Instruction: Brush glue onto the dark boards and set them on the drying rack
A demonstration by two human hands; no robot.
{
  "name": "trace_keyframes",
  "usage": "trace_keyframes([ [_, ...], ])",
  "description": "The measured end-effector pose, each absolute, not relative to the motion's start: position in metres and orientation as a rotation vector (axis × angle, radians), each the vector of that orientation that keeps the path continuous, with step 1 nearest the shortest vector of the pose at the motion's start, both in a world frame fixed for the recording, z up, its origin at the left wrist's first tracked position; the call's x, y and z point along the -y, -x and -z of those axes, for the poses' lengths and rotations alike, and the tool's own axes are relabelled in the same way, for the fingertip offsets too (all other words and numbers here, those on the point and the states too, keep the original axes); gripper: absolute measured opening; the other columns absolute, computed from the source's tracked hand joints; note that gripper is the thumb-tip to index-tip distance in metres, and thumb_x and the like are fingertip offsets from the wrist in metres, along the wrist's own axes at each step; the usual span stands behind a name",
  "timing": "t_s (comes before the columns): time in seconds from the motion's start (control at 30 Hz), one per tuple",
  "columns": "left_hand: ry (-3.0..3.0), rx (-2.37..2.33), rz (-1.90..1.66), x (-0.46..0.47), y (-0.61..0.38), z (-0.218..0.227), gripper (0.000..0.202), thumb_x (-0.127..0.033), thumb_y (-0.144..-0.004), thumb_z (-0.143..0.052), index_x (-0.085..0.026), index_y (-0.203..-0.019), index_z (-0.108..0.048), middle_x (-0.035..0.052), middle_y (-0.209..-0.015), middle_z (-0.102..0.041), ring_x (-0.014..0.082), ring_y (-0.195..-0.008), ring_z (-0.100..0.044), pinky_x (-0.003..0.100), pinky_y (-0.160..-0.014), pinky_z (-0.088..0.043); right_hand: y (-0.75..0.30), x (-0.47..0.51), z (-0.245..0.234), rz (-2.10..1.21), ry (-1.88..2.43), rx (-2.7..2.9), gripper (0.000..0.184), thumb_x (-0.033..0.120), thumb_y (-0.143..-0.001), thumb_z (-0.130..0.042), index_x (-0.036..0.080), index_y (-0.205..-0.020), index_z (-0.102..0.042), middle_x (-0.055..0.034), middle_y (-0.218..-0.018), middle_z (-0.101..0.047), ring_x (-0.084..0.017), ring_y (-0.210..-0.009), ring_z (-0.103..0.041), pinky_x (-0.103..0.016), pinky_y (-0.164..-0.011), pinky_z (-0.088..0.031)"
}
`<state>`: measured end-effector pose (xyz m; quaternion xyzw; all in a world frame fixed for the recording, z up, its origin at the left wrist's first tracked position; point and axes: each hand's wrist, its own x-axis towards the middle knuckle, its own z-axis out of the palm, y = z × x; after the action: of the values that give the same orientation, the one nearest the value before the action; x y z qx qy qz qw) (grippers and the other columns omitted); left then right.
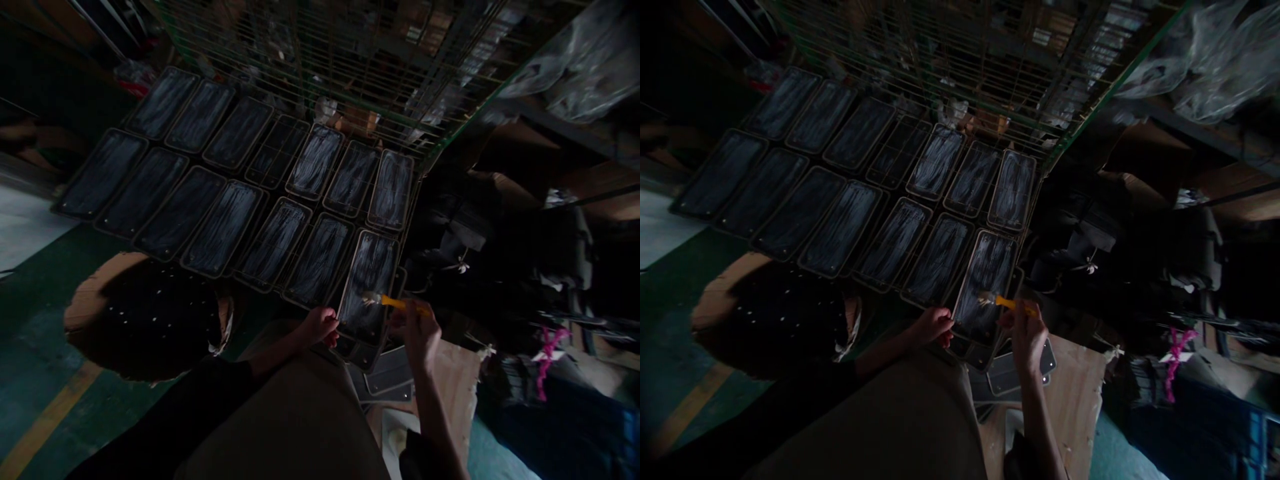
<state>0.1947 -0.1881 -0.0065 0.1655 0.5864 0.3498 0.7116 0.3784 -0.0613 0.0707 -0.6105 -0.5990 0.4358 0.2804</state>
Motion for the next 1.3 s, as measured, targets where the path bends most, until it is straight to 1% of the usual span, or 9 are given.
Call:
trace_keyframes([
  [0.17,-0.42,-1.347,-0.761,0.188,-0.195,0.008,0.019,-0.029,-0.078,-0.057,-0.018,-0.07,-0.044,-0.0027,-0.05,-0.059,0.0135,-0.04,-0.06,0.02,-0.04,-0.045,-0.354,0.027,-0.074,-0.878,1.516,1.623,0.038,0.053,-0.092,-0.049,0.017,-0.102,-0.057,-0.0007,-0.067,-0.067,-0.016,-0.055,-0.067,-0.024,-0.053,-0.053],
  [0.3,-0.419,-1.374,-0.738,0.19,-0.197,0.011,0.021,-0.032,-0.077,-0.058,-0.02,-0.07,-0.043,-0.0035,-0.05,-0.058,0.0147,-0.041,-0.06,0.021,-0.04,-0.044,-0.323,0.016,-0.064,-0.957,1.364,1.717,0.034,0.048,-0.096,-0.043,0.018,-0.106,-0.056,-0.0024,-0.076,-0.067,-0.017,-0.065,-0.068,-0.026,-0.061,-0.055],
  [0.43,-0.355,-1.335,-0.774,0.192,-0.201,0.015,0.023,-0.035,-0.077,-0.058,-0.02,-0.071,-0.043,-0.0041,-0.049,-0.056,0.0152,-0.04,-0.059,0.023,-0.04,-0.044,-0.316,-0.002,-0.04,-1.032,1.28,1.814,0.035,0.047,-0.096,-0.04,0.018,-0.106,-0.057,-0.0028,-0.078,-0.067,-0.017,-0.068,-0.068,-0.028,-0.065,-0.056],
  [0.53,-0.315,-1.331,-0.804,0.193,-0.203,0.017,0.025,-0.038,-0.077,-0.06,-0.02,-0.071,-0.043,-0.005,-0.046,-0.054,0.0154,-0.039,-0.058,0.023,-0.039,-0.044,-0.33,-0.016,-0.029,-0.917,1.333,1.783,0.035,0.047,-0.096,-0.04,0.018,-0.107,-0.057,-0.0025,-0.077,-0.067,-0.017,-0.067,-0.068,-0.028,-0.064,-0.056],
  [0.67,-0.32,-1.342,-0.823,0.193,-0.203,0.014,0.026,-0.038,-0.076,-0.06,-0.02,-0.069,-0.043,-0.0047,-0.047,-0.055,0.0145,-0.04,-0.059,0.022,-0.04,-0.044,-0.346,-0.017,-0.031,-0.754,1.398,1.774,0.033,0.044,-0.097,-0.041,0.018,-0.11,-0.057,-0.0024,-0.077,-0.068,-0.016,-0.067,-0.068,-0.027,-0.064,-0.055],
  [0.83,-0.364,-1.366,-0.793,0.19,-0.2,0.008,0.024,-0.035,-0.078,-0.059,-0.019,-0.069,-0.045,-0.0022,-0.051,-0.06,0.0142,-0.041,-0.06,0.02,-0.039,-0.044,-0.356,0.029,-0.044,-0.823,1.375,2.035,0.03,0.04,-0.098,-0.041,0.019,-0.112,-0.057,-0.0032,-0.08,-0.071,-0.017,-0.072,-0.069,-0.027,-0.066,-0.054],
  [0.97,-0.349,-1.319,-0.843,0.191,-0.2,0.008,0.024,-0.035,-0.079,-0.059,-0.018,-0.071,-0.045,-0.0014,-0.052,-0.06,0.0149,-0.042,-0.061,0.022,-0.04,-0.047,-0.381,0.088,-0.063,-0.921,1.442,2.147,0.027,0.04,-0.098,-0.042,0.02,-0.109,-0.057,-0.0028,-0.08,-0.071,-0.017,-0.069,-0.069,-0.026,-0.062,-0.053],
  [1.13,-0.277,-1.257,-0.872,0.194,-0.2,0.011,0.029,-0.039,-0.078,-0.064,-0.017,-0.078,-0.045,-0.0003,-0.053,-0.061,0.0162,-0.043,-0.063,0.025,-0.042,-0.051,-0.413,0.148,-0.087,-1.093,1.567,2.106,0.027,0.04,-0.098,-0.041,0.02,-0.11,-0.056,-0.0019,-0.077,-0.07,-0.016,-0.063,-0.068,-0.025,-0.056,-0.053],
  [1.3,-0.287,-1.262,-0.863,0.193,-0.198,0.008,0.033,-0.04,-0.077,-0.068,-0.015,-0.079,-0.047,0.0006,-0.054,-0.062,0.0161,-0.043,-0.063,0.024,-0.041,-0.051,-0.421,0.171,-0.095,-1.221,1.679,1.976,0.026,0.042,-0.097,-0.042,0.021,-0.103,-0.056,-0.0008,-0.075,-0.069,-0.016,-0.064,-0.068,-0.025,-0.059,-0.054],
])
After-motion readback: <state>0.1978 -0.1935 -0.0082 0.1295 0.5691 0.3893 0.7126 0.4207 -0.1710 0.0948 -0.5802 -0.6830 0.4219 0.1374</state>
